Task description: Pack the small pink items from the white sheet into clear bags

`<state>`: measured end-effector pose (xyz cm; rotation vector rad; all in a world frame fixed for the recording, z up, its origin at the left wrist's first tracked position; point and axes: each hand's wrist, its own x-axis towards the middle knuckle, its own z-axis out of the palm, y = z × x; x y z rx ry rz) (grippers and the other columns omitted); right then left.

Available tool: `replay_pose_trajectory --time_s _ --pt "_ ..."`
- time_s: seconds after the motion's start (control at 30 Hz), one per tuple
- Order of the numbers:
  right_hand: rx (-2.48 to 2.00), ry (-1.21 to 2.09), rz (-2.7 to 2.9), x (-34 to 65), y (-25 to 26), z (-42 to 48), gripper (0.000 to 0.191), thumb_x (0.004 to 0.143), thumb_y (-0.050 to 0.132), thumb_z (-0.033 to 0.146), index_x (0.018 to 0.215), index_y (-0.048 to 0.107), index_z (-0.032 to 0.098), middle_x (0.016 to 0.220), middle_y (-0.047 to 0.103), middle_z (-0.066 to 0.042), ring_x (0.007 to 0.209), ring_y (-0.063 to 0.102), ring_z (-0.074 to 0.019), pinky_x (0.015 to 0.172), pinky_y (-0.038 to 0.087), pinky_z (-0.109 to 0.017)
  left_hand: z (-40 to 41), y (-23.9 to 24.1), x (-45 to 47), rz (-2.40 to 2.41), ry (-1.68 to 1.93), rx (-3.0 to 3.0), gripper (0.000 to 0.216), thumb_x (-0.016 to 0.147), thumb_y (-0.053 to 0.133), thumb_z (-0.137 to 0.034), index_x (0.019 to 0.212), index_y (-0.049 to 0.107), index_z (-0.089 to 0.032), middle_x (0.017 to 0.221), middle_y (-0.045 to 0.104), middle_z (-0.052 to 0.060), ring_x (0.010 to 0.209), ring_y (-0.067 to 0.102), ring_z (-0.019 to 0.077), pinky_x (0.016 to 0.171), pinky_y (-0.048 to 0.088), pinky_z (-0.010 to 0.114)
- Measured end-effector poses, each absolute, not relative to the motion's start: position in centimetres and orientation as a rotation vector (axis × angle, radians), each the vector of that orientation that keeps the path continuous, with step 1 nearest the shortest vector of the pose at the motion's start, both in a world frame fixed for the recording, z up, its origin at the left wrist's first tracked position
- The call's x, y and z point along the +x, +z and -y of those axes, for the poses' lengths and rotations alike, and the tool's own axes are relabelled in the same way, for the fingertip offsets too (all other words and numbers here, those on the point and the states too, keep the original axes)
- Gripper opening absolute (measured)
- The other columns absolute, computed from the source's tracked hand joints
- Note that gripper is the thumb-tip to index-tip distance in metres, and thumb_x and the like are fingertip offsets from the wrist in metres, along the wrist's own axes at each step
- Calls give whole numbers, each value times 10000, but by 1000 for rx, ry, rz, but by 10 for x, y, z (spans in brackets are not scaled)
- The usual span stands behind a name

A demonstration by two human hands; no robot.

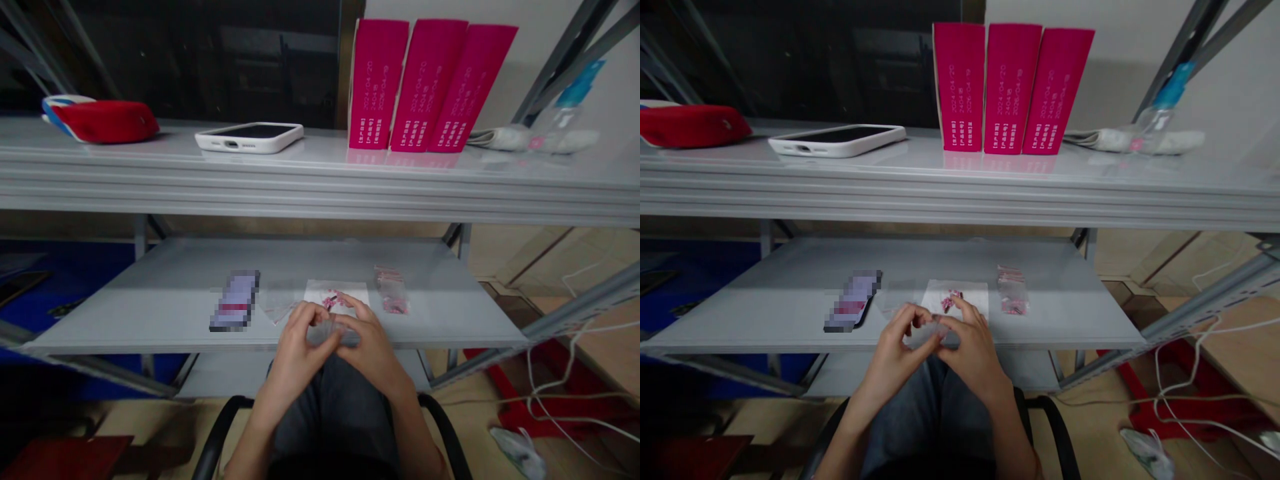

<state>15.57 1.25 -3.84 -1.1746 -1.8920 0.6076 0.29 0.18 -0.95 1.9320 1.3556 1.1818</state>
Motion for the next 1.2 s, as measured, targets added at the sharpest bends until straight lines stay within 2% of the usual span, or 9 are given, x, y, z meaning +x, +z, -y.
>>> replay_pose_trajectory --time_s 0.1,0.17,0.3,0.43,0.6,0.77,0.93,1.2 --pt "-1173 615 1880 160 -38 -14 348 701 716 285 1042 661 247 1372 428 -91 1273 384 -263 1046 319 -458 -5 -6 -9 -1283 998 2153 580 615 775 -322 1147 549 -274 1233 523 69 1163 429 270 976 312 399" --pt "-1166 631 1873 161 -37 -14 329 697 721 310 1016 668 252 1369 432 -81 1275 380 -262 1050 307 -463 -6 -6 -14 -1244 894 2208 661 596 790 -319 1203 526 -305 1282 515 64 1207 414 282 1021 261 438" --pt "-1126 723 1831 160 -36 -14 300 714 706 307 1007 672 257 1344 454 -64 1265 388 -243 1060 300 -447 -8 -12 -16 -1220 910 2172 515 662 745 -275 1148 576 -295 1139 628 46 1099 523 259 1026 257 448" --pt "-1057 799 1712 164 -46 -24 171 819 594 313 951 695 271 1215 546 -48 1168 484 -201 1013 361 -392 -15 -25 -21 -1288 990 2145 509 670 737 -341 1151 583 -281 1123 642 53 1057 537 261 985 314 446" --pt "-1225 474 1543 173 -83 -54 158 814 588 312 873 702 219 1001 614 -72 982 554 -211 900 410 -380 -30 -46 -31 -1487 1086 2204 497 683 727 -377 1139 568 -259 1103 644 49 1060 552 253 950 362 445" --pt "-1541 254 1664 169 -117 -75 179 778 634 314 915 709 226 1034 602 -90 996 518 -245 886 368 -396 -39 -56 -31 -1594 1335 2167 388 708 715 -345 1063 604 -237 1194 597 76 1129 525 258 966 369 450" --pt "-1624 182 1732 158 -129 -85 143 781 642 328 881 714 254 1075 585 -80 1044 487 -251 888 324 -383 -40 -61 -31 -1629 1461 2108 316 724 699 -341 1015 630 -239 1189 597 67 1123 532 255 974 373 439" --pt "-1547 191 1752 155 -133 -91 124 818 601 295 874 702 249 1024 591 -72 1016 491 -239 867 328 -366 -45 -72 -31 -1681 1242 2207 449 715 692 -428 1117 581 -263 1249 560 73 1166 495 268 974 336 450"
